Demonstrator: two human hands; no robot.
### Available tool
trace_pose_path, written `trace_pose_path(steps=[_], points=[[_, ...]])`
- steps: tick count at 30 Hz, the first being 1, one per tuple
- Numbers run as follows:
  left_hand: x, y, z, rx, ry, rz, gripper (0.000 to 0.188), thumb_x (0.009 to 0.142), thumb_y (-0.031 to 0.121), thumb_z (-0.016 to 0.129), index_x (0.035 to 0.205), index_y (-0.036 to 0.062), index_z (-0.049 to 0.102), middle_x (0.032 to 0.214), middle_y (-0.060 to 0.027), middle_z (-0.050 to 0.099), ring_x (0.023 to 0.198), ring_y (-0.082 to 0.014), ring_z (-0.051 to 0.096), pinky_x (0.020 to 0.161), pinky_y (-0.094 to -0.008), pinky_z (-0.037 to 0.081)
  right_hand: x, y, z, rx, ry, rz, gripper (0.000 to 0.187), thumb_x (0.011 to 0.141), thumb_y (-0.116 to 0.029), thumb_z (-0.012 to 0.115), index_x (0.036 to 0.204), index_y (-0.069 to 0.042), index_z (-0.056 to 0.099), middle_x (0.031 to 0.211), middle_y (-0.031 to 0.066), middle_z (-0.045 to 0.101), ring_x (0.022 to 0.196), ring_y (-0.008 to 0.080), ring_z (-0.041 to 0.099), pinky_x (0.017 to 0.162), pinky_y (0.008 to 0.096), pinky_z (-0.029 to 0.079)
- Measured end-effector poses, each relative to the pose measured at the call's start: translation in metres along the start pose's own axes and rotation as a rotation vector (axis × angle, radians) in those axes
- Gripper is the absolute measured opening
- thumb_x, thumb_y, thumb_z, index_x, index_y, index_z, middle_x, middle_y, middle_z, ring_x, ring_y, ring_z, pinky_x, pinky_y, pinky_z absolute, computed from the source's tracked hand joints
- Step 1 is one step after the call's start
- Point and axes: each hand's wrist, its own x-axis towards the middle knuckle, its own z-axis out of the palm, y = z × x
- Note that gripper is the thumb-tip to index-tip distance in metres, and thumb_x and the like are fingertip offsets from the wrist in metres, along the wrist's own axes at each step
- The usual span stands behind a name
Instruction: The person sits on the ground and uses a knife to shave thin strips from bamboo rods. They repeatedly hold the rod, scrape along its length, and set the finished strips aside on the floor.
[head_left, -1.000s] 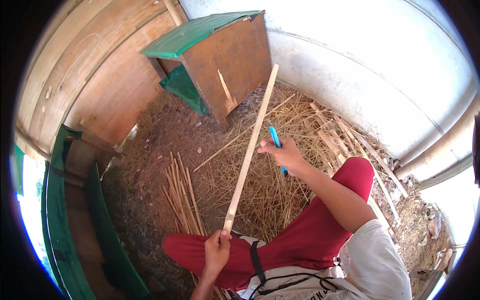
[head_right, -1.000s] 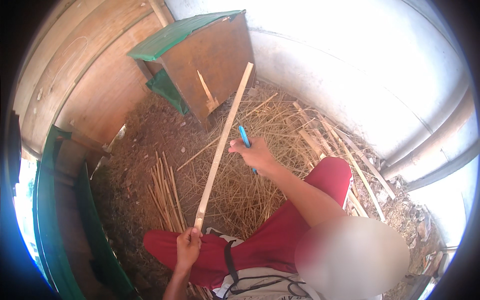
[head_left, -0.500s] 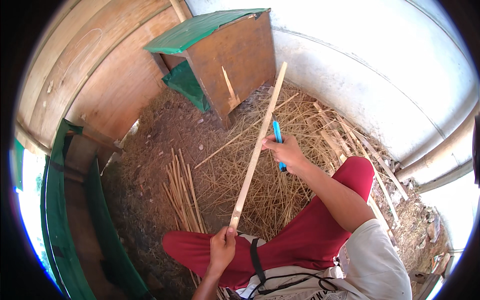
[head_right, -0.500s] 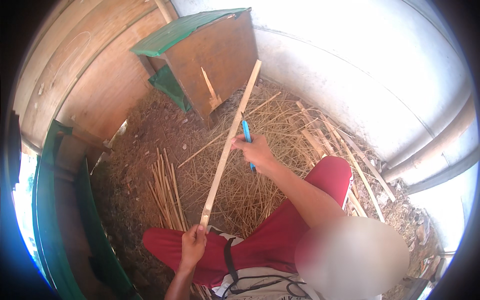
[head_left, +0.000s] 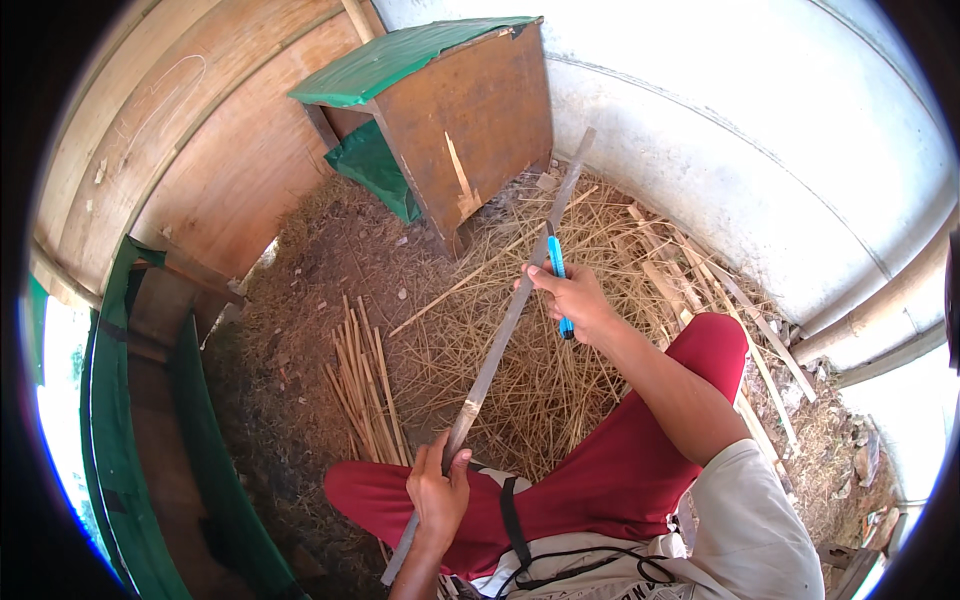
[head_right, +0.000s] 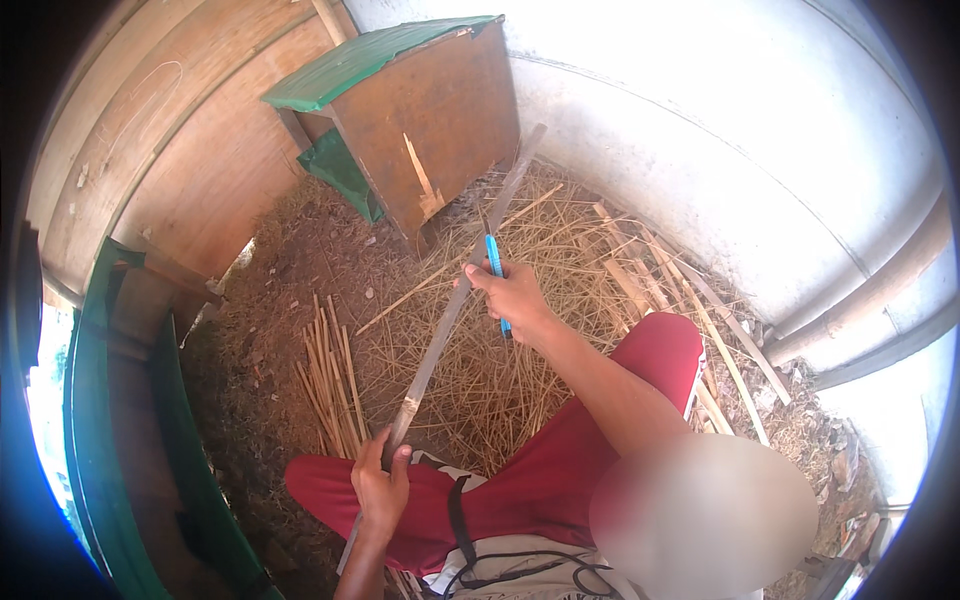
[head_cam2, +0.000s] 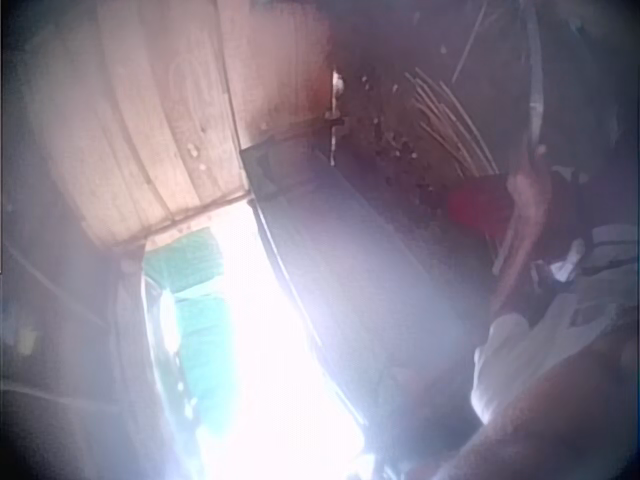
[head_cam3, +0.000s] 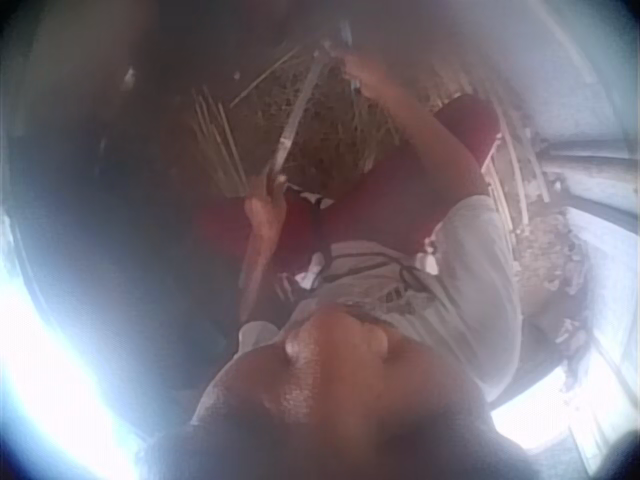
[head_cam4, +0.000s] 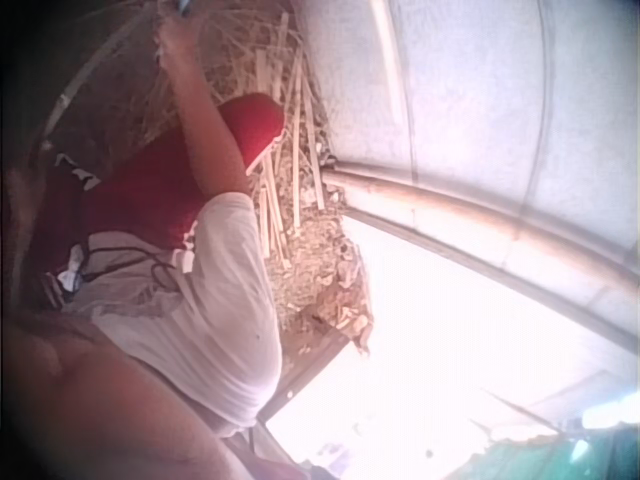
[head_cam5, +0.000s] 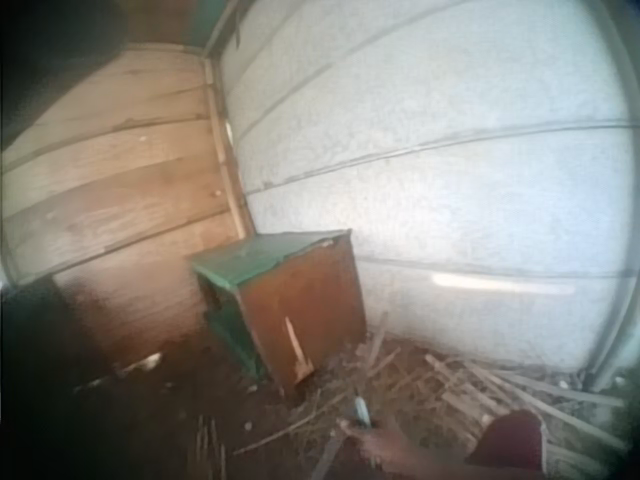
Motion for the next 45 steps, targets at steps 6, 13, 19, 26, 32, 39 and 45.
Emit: trace_pose_path(steps=[6, 13, 19, 26, 32, 39, 45], points=[[0.003, -0.012, 0.002, 0.013, 0.115, 0.107, 0.034, 0.087, 0.017, 0.076, 0.114, -0.0013, 0.067, 0.089, -0.0192, 0.064, 0.077, -0.0391, 0.066, 0.065, -0.0439, 0.052, -0.002, -0.002, 0.001, 0.023, -0.044, -0.001, 0.024, 0.1, -0.019, 0.061, 0.114, 0.001, 0.064, 0.104, 0.0121, 0.074, 0.046, 0.0033, 0.038, 0.042, 0.0215, 0.033], [-0.002, -0.017, 0.005, 0.049, 0.161, 0.119, 0.033, 0.087, 0.018, 0.076, 0.111, -0.0026, 0.067, 0.087, -0.0192, 0.063, 0.075, -0.039, 0.065, 0.064, -0.0449, 0.05, -0.004, -0.003, 0.0, 0.086, -0.133, -0.015, 0.024, 0.101, -0.019, 0.06, 0.115, 0.0, 0.064, 0.107, 0.012, 0.073, 0.047, 0.0025, 0.037, 0.043, 0.0207, 0.034], [-0.006, -0.017, 0.007, -0.03, 0.129, 0.056, 0.035, 0.088, 0.021, 0.076, 0.109, -0.005, 0.066, 0.086, -0.0197, 0.063, 0.076, -0.038, 0.065, 0.065, -0.0437, 0.05, -0.006, -0.007, 0.003, 0.045, -0.14, 0.0, 0.024, 0.1, -0.019, 0.061, 0.114, 0.0, 0.065, 0.109, 0.0126, 0.073, 0.047, 0.0028, 0.038, 0.044, 0.0206, 0.034], [-0.013, -0.017, 0.009, -0.146, 0.113, 0.012, 0.036, 0.089, 0.021, 0.076, 0.107, -0.008, 0.065, 0.086, -0.0196, 0.063, 0.077, -0.0345, 0.065, 0.071, -0.0403, 0.051, -0.008, -0.022, -0.009, -0.07, -0.021, -0.003, 0.024, 0.097, -0.021, 0.067, 0.109, 0.0, 0.066, 0.101, 0.0125, 0.073, 0.048, 0.0033, 0.04, 0.044, 0.0216, 0.035], [-0.016, -0.015, 0.008, -0.191, 0.168, -0.053, 0.033, 0.09, 0.019, 0.075, 0.107, -0.0082, 0.065, 0.091, -0.0189, 0.066, 0.08, -0.0316, 0.066, 0.074, -0.0385, 0.052, -0.012, -0.026, -0.023, 0.33, -0.274, 0.011, 0.021, 0.089, -0.023, 0.076, 0.092, -0.008, 0.062, 0.08, 0.0051, 0.066, 0.048, 0.0016, 0.04, 0.044, 0.02, 0.032], [-0.02, -0.017, 0.008, -0.254, 0.125, -0.075, 0.031, 0.09, 0.015, 0.075, 0.109, -0.0075, 0.065, 0.085, -0.0116, 0.067, 0.076, -0.0158, 0.062, 0.07, -0.031, 0.05, 0.004, -0.006, -0.033, 0.559, -1.068, -0.117, 0.037, 0.082, -0.041, 0.081, 0.084, -0.012, 0.058, 0.075, -0.0027, 0.059, 0.05, -0.0012, 0.039, 0.046, 0.0165, 0.031], [-0.022, -0.021, 0.011, -0.246, 0.128, -0.065, 0.028, 0.091, 0.012, 0.074, 0.11, -0.0064, 0.065, 0.08, -0.0062, 0.065, 0.073, -0.0113, 0.059, 0.066, -0.0277, 0.048, 0.003, -0.006, -0.031, 0.563, -1.17, -0.164, 0.039, 0.079, -0.041, 0.084, 0.087, -0.011, 0.06, 0.077, -0.0007, 0.06, 0.051, -0.0003, 0.039, 0.047, 0.0177, 0.032]])
